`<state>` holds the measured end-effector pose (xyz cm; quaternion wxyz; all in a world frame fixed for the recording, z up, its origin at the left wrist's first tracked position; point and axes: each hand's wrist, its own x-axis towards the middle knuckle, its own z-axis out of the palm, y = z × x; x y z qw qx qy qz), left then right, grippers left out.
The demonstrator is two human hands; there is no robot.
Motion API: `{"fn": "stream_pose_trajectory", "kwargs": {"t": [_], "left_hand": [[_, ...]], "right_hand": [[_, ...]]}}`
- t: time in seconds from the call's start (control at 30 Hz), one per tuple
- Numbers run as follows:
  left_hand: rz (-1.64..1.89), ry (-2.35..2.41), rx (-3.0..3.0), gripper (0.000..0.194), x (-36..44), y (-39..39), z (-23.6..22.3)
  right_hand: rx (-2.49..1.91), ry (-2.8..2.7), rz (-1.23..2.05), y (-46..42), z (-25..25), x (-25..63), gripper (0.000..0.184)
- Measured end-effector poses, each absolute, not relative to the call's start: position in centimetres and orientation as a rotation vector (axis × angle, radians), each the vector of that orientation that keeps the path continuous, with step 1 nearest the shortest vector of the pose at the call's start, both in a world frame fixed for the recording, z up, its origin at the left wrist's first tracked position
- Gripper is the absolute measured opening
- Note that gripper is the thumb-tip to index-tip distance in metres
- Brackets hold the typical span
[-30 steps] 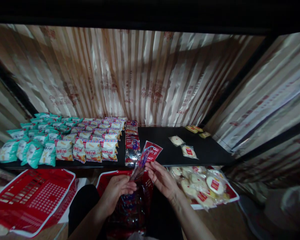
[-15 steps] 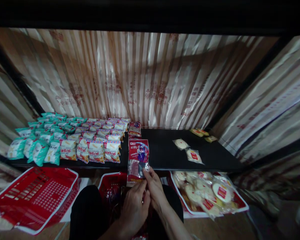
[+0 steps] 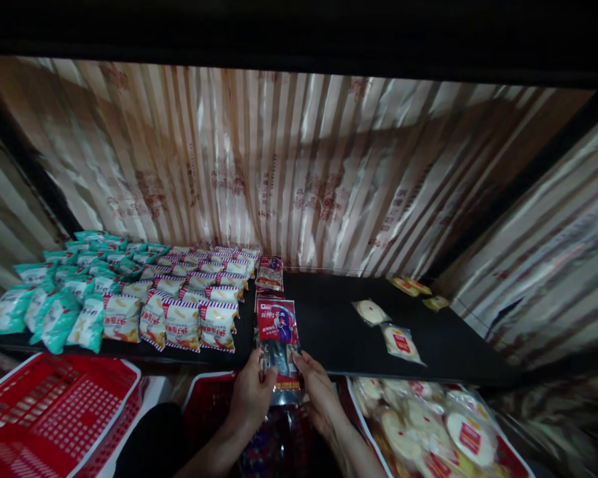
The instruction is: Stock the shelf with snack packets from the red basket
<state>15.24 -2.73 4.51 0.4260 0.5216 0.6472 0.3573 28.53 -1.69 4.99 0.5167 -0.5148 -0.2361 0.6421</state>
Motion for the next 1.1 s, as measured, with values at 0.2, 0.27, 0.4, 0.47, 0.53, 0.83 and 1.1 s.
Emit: {"fn": "stream_pose_trajectory", "kwargs": {"t": [0.2,0.27,0.4,0.47,0.53,0.83,1.1], "left_hand": [[0.864,1.744,1.218,0.051,16.5,1.7,3.6],[0.831,1.789,1.237,0.053,16.5,3.3,3.6],[0.744,1.876,1.311,0.055,16.5,6.1,4.1],[0.729,1.895,1.351,0.050,16.5,7.2,4.5],[0.716,1.918,1.375,0.044,16.6,8.2,4.8],[0.718,2.017,1.426,0.036,17.0,10.3,3.9],[0.628,2.093,1.460,0.039,17.1,10.0,3.7]], "right_hand": [[-1.357,-0.710,1.536,3.3,2.4,29.3,0.035],[-1.428,-0.754,1.466,5.1,1.9,29.5,0.036],[-1.561,-0.954,1.285,8.4,1.3,29.4,0.053],[-1.612,-1.092,1.169,9.7,1.3,29.3,0.058],[-1.644,-1.211,1.069,10.8,1.5,29.2,0.057],[-1.923,-1.626,0.732,12.6,2.8,28.4,0.047],[-2.002,-1.763,0.612,12.4,2.6,27.5,0.045]]}}
